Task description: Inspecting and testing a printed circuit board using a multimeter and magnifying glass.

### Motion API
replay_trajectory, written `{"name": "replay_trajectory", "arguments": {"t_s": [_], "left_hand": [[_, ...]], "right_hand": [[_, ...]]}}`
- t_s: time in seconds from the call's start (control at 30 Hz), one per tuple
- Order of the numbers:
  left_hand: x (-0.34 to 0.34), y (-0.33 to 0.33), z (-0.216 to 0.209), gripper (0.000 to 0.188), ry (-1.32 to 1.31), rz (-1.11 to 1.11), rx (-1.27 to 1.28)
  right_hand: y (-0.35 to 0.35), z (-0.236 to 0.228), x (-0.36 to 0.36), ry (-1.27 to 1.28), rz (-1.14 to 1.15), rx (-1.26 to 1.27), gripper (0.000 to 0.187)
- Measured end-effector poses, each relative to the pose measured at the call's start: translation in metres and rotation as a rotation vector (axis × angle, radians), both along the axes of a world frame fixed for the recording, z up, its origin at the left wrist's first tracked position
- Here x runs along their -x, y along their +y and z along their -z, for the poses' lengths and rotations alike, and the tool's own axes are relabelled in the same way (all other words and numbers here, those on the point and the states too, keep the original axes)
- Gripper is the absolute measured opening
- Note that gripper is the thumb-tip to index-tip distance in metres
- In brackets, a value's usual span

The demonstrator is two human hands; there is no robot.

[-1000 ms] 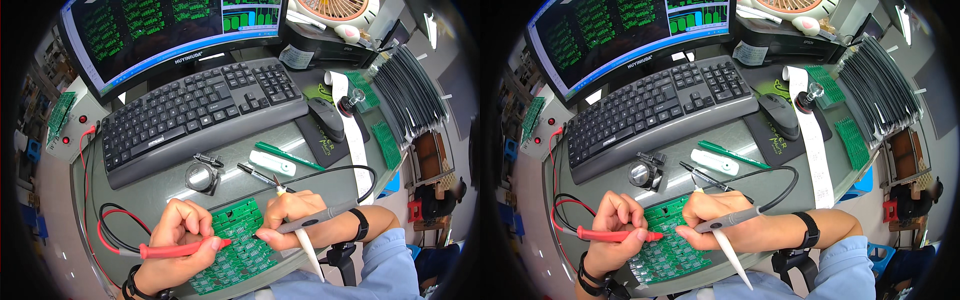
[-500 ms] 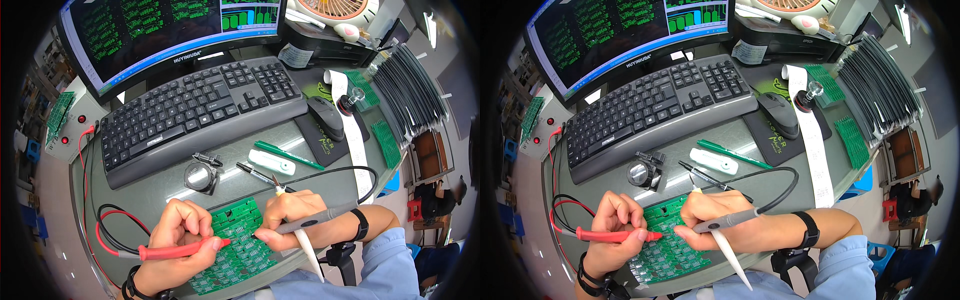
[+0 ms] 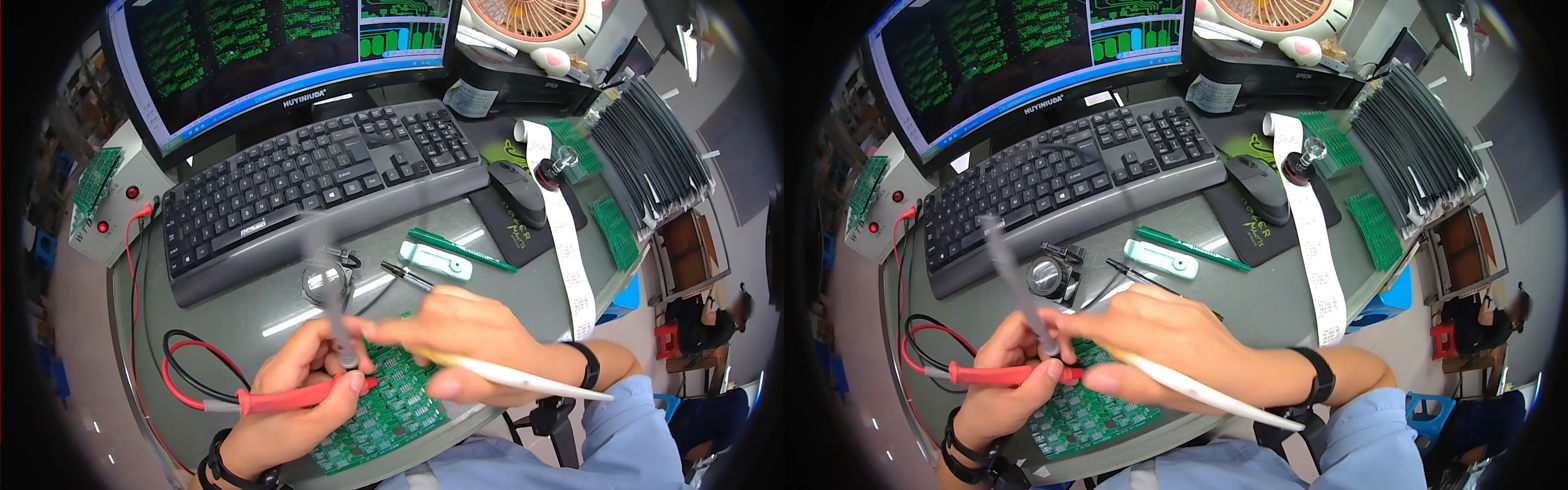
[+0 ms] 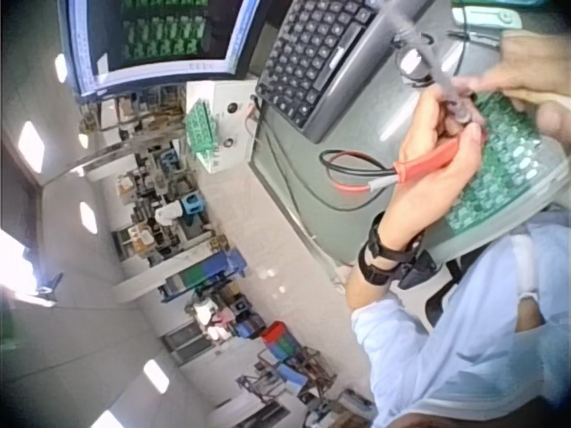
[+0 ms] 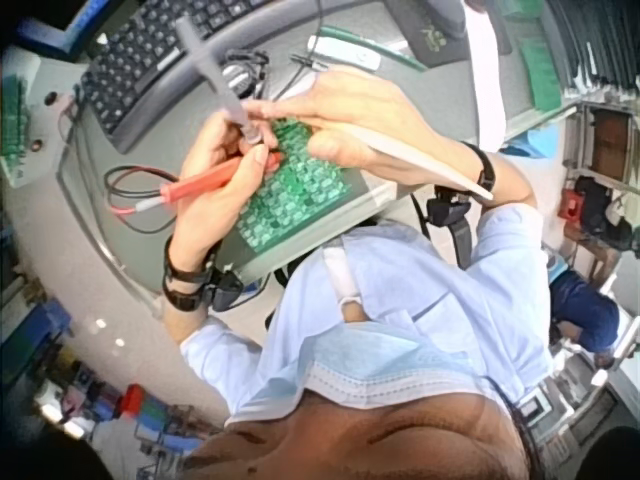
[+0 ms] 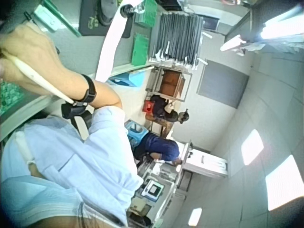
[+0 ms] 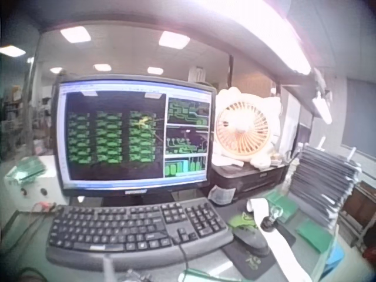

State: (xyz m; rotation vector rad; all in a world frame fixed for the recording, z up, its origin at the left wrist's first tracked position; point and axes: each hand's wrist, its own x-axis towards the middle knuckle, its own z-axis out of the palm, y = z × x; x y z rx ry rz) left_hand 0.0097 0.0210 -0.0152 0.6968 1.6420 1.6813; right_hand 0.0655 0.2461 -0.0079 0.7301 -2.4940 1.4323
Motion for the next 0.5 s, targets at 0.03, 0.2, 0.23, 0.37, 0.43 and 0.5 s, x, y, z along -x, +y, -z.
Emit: {"name": "replay_trajectory", "arguments": {"t_s": [0.03, 0.2, 0.23, 0.37, 0.43, 0.5], "left_hand": [[-0.002, -0.001, 0.000, 0.044, -0.039, -0.040, -0.029], [-0.004, -0.001, 0.004, 0.028, -0.079, -0.116, -0.140], [-0.004, -0.001, 0.004, 0.029, -0.080, -0.109, -0.133], [-0.004, -0.001, 0.004, 0.030, -0.076, -0.110, -0.118], [-0.004, -0.001, 0.005, 0.031, -0.070, -0.110, -0.120], [-0.004, 0.001, 0.004, 0.031, -0.064, -0.113, -0.121]], "right_hand": [[0.004, 0.004, -0.006, 0.086, -0.024, -0.040, 0.042], [-0.015, 0.017, -0.040, -0.171, 0.127, 0.160, 0.021], [-0.017, 0.020, -0.039, -0.122, 0.115, 0.160, 0.022], [-0.015, 0.023, -0.036, -0.085, 0.102, 0.069, 0.021], [-0.015, 0.027, -0.034, 0.006, 0.060, 0.036, 0.018], [-0.018, 0.029, -0.034, 0.024, 0.081, 0.051, 0.019]]}}
